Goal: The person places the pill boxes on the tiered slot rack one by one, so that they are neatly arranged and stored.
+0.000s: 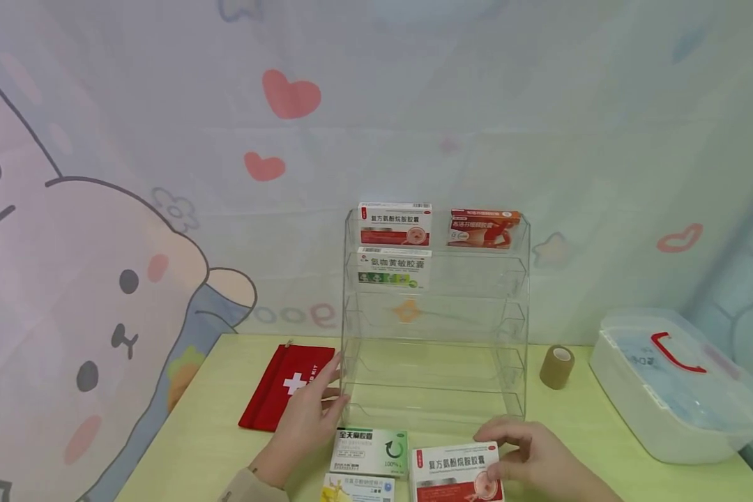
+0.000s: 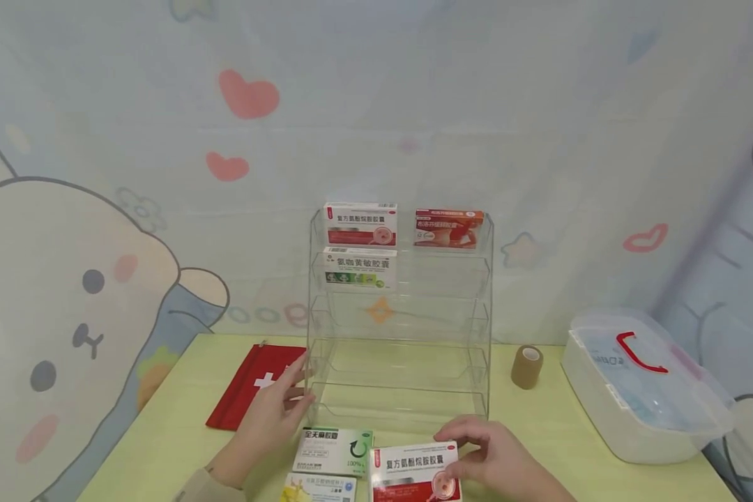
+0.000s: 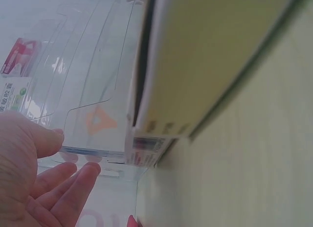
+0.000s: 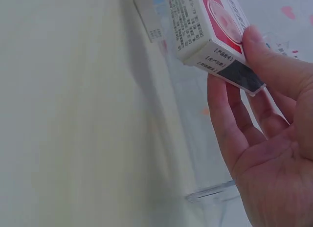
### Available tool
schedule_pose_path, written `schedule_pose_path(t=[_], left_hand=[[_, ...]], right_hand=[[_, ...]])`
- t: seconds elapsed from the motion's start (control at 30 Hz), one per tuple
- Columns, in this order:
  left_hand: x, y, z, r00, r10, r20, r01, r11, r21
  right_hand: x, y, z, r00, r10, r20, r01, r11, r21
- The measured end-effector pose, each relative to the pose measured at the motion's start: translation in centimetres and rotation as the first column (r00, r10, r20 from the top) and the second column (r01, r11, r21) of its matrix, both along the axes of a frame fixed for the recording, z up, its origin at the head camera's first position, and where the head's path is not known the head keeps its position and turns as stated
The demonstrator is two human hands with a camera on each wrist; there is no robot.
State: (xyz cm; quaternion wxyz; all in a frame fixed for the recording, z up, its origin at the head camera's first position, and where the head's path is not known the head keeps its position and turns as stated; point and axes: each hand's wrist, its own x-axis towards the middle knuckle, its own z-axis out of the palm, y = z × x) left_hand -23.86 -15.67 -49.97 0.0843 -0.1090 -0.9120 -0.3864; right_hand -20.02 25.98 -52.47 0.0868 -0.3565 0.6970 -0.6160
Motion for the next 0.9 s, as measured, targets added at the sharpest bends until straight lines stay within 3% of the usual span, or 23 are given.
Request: schedule_pose_path(t=[0.13, 0.33, 0.47, 0.6, 0.9], left_hand=[[0.0, 0.1, 0.3, 1.000, 0.003, 0.006, -0.003, 1.000, -0.003], [0.1, 0.1, 0.4, 1.000, 0.004, 0.011, -0.004, 1.000, 0.003], [0.1, 0.2, 0.2, 1.000, 0.006, 0.011, -0.006, 1.000, 0.011], [0.2, 0.3, 0.1, 1.000, 0.006, 0.007, -0.006, 1.000, 0.011], [0.2, 0.3, 0.3, 1.000, 0.009, 0.012, -0.009, 1.000, 0.002]], right_hand=[[0.0, 0.4, 1.2, 0.991, -0.104, -0.087, 0.105, 0.994, 0.015], [-0.1, 1.0, 3.6, 0.949, -0.215, -0.232, 0.207, 0.977, -0.059], [-0.2, 1.2, 5.3, 0.907, -0.315, -0.281, 0.304, 0.949, -0.085], [-0.5, 1.2, 7.4, 0.844, -0.425, -0.327, 0.433, 0.900, -0.052], [-3.2, 1.8, 12.5, 0.748, -0.516, -0.417, 0.549, 0.835, -0.050]])
